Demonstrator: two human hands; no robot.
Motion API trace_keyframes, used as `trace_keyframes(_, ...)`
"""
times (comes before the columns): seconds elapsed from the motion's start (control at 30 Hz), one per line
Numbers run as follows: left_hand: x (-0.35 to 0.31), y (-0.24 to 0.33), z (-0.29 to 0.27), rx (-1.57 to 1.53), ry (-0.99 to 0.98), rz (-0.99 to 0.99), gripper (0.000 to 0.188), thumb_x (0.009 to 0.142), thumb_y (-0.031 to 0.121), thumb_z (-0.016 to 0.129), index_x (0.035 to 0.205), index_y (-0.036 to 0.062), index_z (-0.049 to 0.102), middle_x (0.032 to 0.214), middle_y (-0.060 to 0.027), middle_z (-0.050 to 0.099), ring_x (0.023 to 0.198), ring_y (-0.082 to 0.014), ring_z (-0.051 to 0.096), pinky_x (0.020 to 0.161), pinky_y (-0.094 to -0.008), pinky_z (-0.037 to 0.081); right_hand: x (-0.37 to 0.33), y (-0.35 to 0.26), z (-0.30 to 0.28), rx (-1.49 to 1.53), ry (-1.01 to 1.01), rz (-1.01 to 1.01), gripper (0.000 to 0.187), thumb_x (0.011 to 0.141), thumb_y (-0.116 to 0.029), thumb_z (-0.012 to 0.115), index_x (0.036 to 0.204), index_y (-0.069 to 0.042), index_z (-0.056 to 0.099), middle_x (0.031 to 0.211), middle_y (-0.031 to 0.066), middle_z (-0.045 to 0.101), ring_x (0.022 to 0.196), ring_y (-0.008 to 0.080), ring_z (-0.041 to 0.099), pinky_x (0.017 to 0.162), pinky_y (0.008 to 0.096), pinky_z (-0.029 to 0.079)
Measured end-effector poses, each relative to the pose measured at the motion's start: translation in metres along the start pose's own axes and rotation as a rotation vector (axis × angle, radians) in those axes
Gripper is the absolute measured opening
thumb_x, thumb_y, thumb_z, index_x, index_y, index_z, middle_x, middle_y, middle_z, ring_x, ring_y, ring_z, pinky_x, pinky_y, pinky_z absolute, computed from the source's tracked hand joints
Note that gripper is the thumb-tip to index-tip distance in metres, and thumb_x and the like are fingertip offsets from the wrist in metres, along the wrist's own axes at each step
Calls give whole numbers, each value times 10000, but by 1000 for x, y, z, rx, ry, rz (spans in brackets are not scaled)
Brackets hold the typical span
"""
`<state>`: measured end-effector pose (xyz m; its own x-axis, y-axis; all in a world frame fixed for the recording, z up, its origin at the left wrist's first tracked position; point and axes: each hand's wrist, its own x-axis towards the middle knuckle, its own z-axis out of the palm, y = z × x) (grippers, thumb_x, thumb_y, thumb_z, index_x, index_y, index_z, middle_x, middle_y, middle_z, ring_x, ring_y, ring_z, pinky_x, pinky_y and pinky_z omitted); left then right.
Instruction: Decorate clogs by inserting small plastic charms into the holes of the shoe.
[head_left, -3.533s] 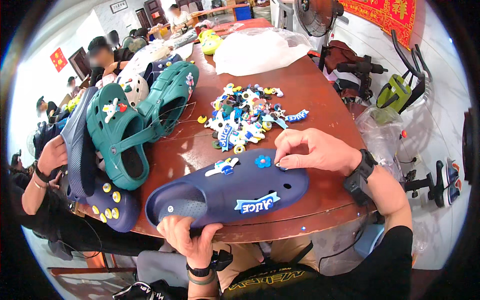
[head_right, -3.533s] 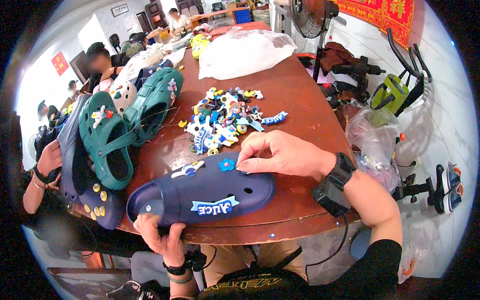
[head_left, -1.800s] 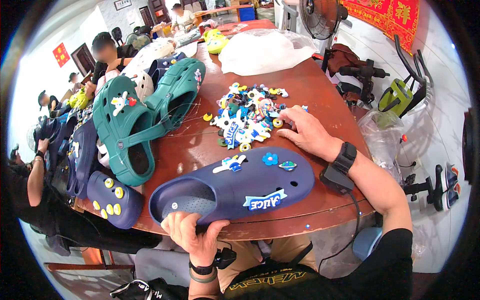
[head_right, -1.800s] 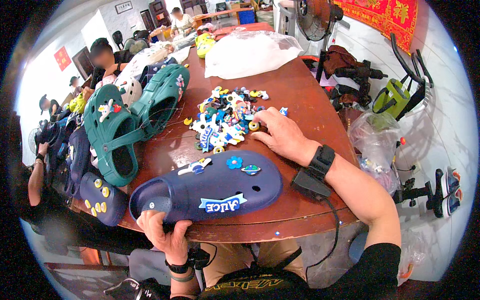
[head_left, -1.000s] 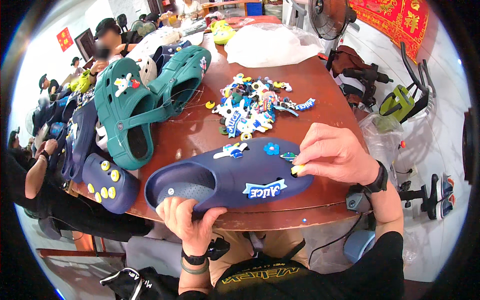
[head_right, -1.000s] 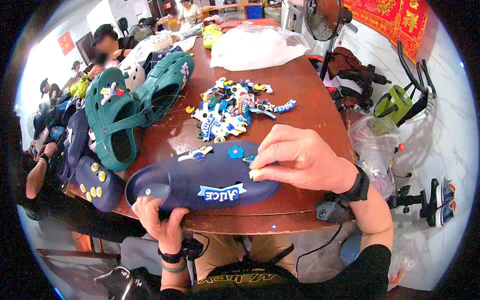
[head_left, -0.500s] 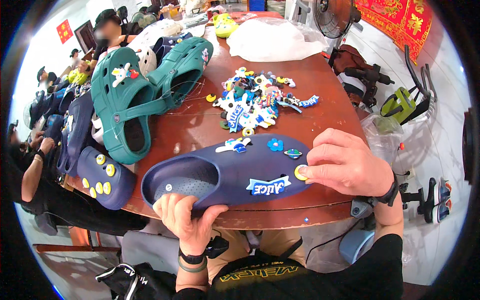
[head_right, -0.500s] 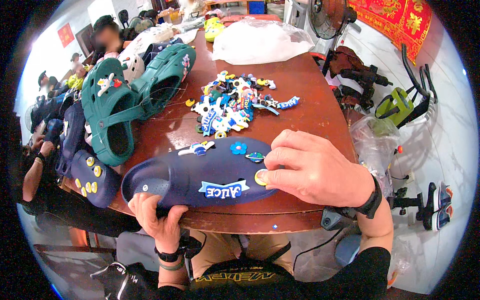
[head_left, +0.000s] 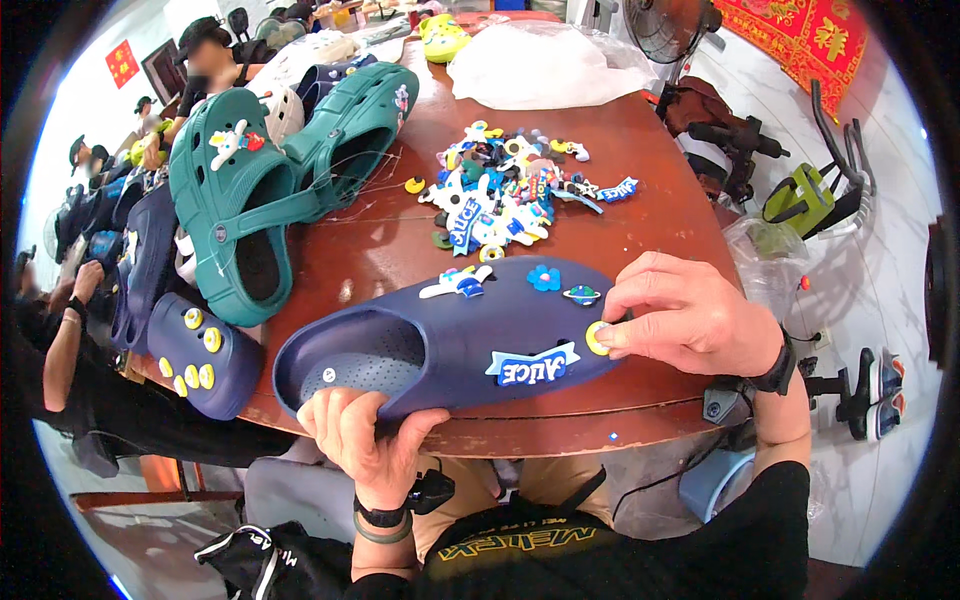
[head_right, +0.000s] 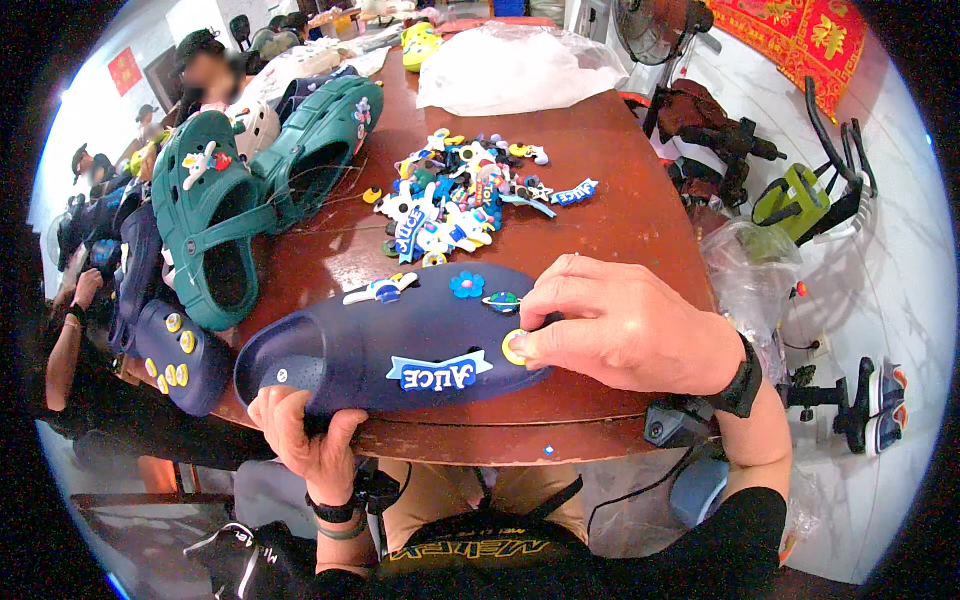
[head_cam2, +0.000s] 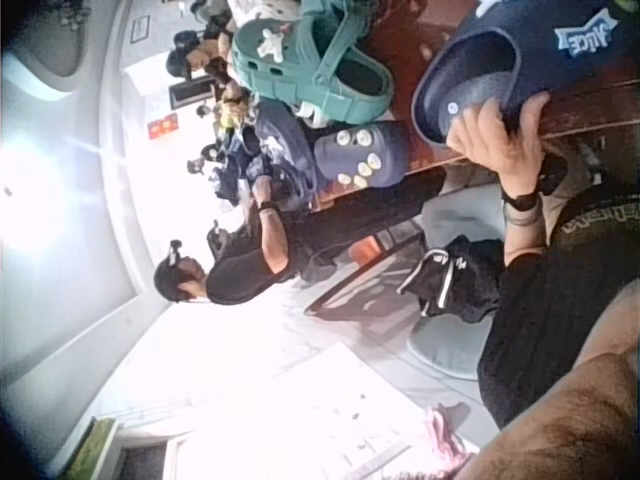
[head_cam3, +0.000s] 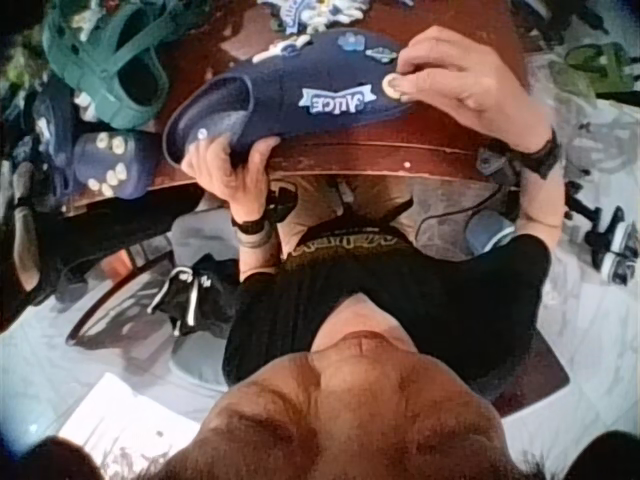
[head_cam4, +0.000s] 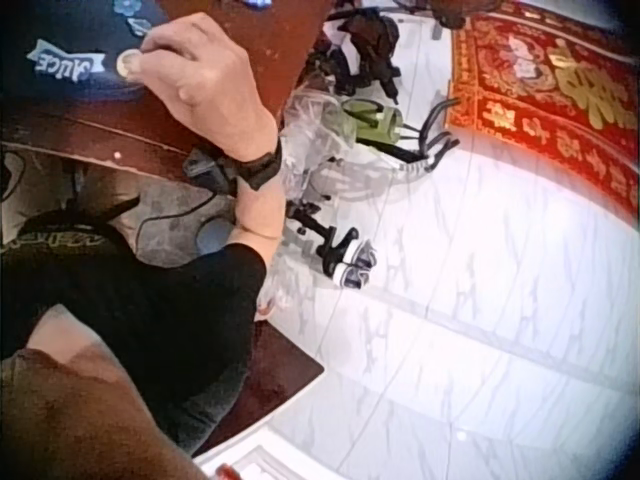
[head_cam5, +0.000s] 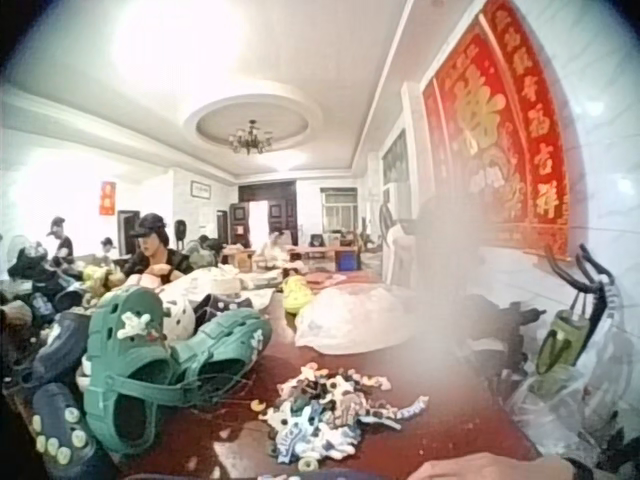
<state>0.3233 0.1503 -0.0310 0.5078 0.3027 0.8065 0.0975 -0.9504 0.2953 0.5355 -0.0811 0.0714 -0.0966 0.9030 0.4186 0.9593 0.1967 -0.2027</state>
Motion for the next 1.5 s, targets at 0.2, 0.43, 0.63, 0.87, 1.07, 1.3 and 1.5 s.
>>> trace_keyframes(0.2,3,-4,-6,39,36,-5,542,598,462,830,863,86,543,821,-62,516,806,-292,480,761,-404,357,7,0,3,-70,48,-52,294,703,-18,653,997,-6,644,984,114,624,916,308,620,751,375,550)
trace_keyframes(0.43,6,-4,1,-42,62,68,418,622,424,835,690,138,539,657,-16,460,613,-203,470,635,-362,311,2,-16,18,75,165,239,220,689,-25,767,855,-49,624,910,110,625,814,300,615,703,377,515)
trace_keyframes(0.63,4,5,-9,-87,116,51,385,637,357,834,787,108,581,713,-15,493,671,-201,503,646,-338,338,8,-21,17,12,203,104,132,685,34,662,769,-62,630,836,93,673,768,291,619,694,378,500)
trace_keyframes(0.87,7,3,-2,-86,164,67,407,646,350,835,834,95,579,743,-32,496,708,-215,507,657,-345,342,8,-11,16,61,220,96,127,689,28,663,747,-81,636,839,76,683,760,285,613,687,373,495)
trace_keyframes(1.07,8,2,2,-82,161,63,418,626,372,837,819,96,589,742,-28,511,707,-219,522,667,-347,346,3,8,22,241,222,153,157,641,-6,754,723,-95,655,825,40,656,788,243,571,722,353,457)
trace_keyframes(1.3,11,1,-5,-75,166,51,420,598,377,849,790,103,594,722,-28,512,689,-223,521,681,-349,341,10,4,30,376,258,309,161,634,16,759,716,-82,661,786,47,661,786,209,590,702,314,457)
trace_keyframes(1.5,0,-3,-11,-91,156,62,409,625,346,843,840,95,604,756,-32,538,722,-227,532,698,-352,355,7,1,32,335,233,208,110,692,-25,746,763,-58,669,876,78,659,841,220,581,757,329,459)
